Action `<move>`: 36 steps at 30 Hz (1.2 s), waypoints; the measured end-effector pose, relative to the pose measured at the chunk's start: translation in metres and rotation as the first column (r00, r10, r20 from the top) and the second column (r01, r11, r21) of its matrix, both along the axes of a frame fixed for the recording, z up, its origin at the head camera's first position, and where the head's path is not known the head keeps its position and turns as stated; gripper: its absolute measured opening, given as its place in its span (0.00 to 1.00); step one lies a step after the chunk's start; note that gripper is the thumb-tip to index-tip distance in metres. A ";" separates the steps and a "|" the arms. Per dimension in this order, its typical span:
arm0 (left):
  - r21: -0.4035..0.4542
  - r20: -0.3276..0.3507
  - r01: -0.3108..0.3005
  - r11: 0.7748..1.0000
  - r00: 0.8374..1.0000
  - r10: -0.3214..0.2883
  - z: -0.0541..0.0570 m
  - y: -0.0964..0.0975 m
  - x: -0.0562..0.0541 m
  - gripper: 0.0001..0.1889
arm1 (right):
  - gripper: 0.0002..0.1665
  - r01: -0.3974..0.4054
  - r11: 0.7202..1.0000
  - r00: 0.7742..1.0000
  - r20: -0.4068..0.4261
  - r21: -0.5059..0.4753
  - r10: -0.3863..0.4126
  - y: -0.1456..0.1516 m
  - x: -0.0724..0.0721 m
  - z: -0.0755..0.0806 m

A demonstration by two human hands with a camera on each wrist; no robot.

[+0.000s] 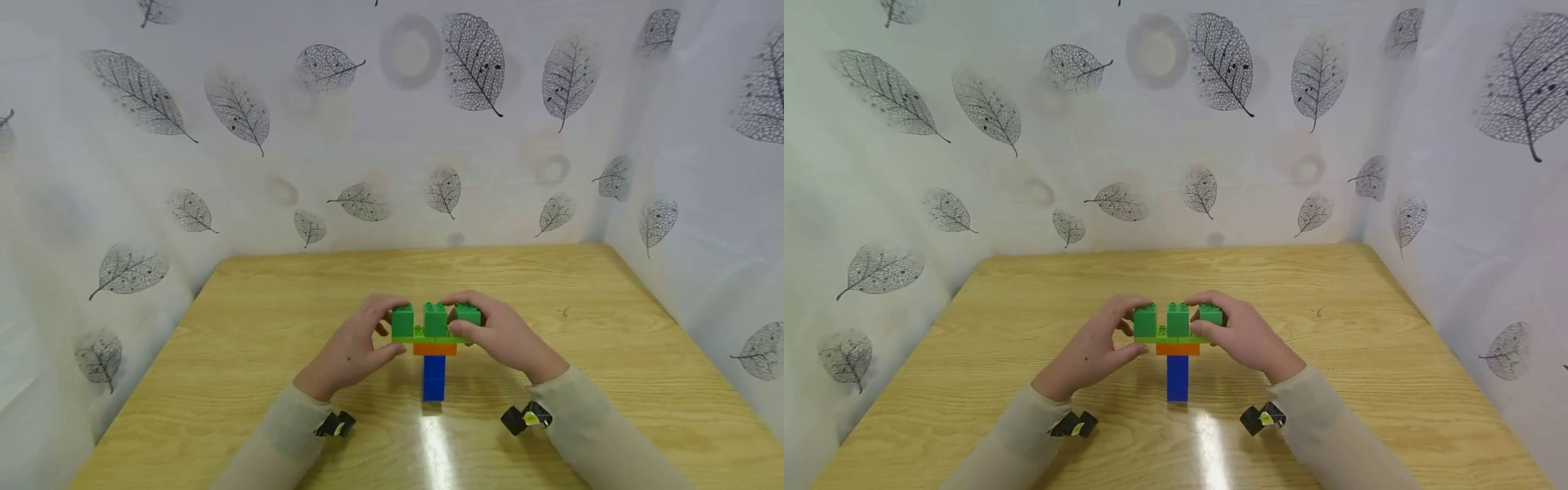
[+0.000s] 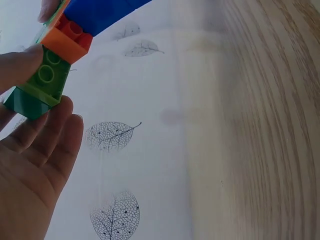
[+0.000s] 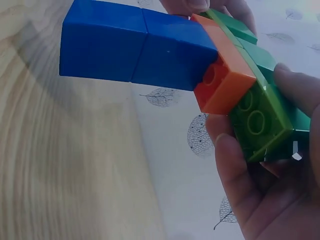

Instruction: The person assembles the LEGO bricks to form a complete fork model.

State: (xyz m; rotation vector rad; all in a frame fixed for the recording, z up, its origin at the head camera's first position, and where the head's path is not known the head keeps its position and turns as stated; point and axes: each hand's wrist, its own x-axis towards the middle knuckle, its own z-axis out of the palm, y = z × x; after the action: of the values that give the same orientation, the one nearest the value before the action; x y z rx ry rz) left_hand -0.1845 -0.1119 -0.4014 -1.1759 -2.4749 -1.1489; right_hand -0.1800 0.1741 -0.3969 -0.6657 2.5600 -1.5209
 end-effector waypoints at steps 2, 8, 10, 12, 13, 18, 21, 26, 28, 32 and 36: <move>-0.003 0.006 -0.002 1.000 1.000 0.002 -0.001 -0.001 -0.001 0.36 | 0.26 -0.004 1.000 1.000 0.026 -0.018 0.005 -0.001 -0.002 -0.004; -0.013 0.160 -0.078 0.997 0.984 0.079 -0.006 -0.003 -0.005 0.33 | 0.40 -0.043 0.999 0.997 0.057 -0.022 0.044 -0.002 -0.006 -0.012; -0.019 0.215 -0.114 0.993 0.970 0.116 -0.008 -0.004 -0.006 0.34 | 0.44 -0.042 0.999 0.998 0.054 -0.005 0.043 -0.002 -0.007 -0.014; -0.025 0.252 -0.132 0.991 0.958 0.134 -0.010 -0.004 -0.008 0.34 | 0.45 -0.038 0.999 0.998 0.048 0.020 0.037 -0.002 -0.008 -0.016; -0.027 0.272 -0.138 0.990 0.952 0.140 -0.012 -0.005 -0.009 0.34 | 0.45 -0.036 0.999 0.998 0.047 0.031 0.034 -0.002 -0.009 -0.018; -0.038 0.397 -0.168 0.985 0.902 0.169 -0.020 -0.006 -0.014 0.34 | 0.44 -0.023 0.999 0.997 0.072 0.048 0.020 0.000 -0.012 -0.025; -0.033 0.478 -0.191 0.981 0.859 0.183 -0.026 -0.006 -0.017 0.35 | 0.43 -0.018 0.998 0.995 0.097 0.052 0.013 0.001 -0.014 -0.030; -0.029 0.571 -0.201 0.979 0.801 0.181 -0.037 -0.005 -0.022 0.37 | 0.42 0.005 0.995 0.990 0.138 0.103 -0.019 0.001 -0.017 -0.040; -0.037 0.606 -0.200 0.979 0.775 0.181 -0.041 -0.005 -0.023 0.37 | 0.42 0.015 0.993 0.986 0.163 0.121 -0.034 0.001 -0.018 -0.043; -0.057 0.653 -0.176 0.983 0.738 0.170 -0.046 -0.007 -0.023 0.37 | 0.41 0.016 0.986 0.982 0.186 0.164 -0.046 0.003 -0.019 -0.050; -0.098 0.658 -0.144 0.985 0.733 0.173 -0.049 -0.007 -0.023 0.36 | 0.40 0.020 0.977 0.985 0.163 0.212 -0.056 0.006 -0.021 -0.055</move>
State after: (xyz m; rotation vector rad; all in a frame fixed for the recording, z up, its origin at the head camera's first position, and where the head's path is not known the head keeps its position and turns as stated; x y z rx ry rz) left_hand -0.2077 -0.1186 -0.4500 -0.5785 -3.0311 -1.7049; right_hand -0.2010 0.1796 -0.4519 -0.4449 2.5673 -1.2341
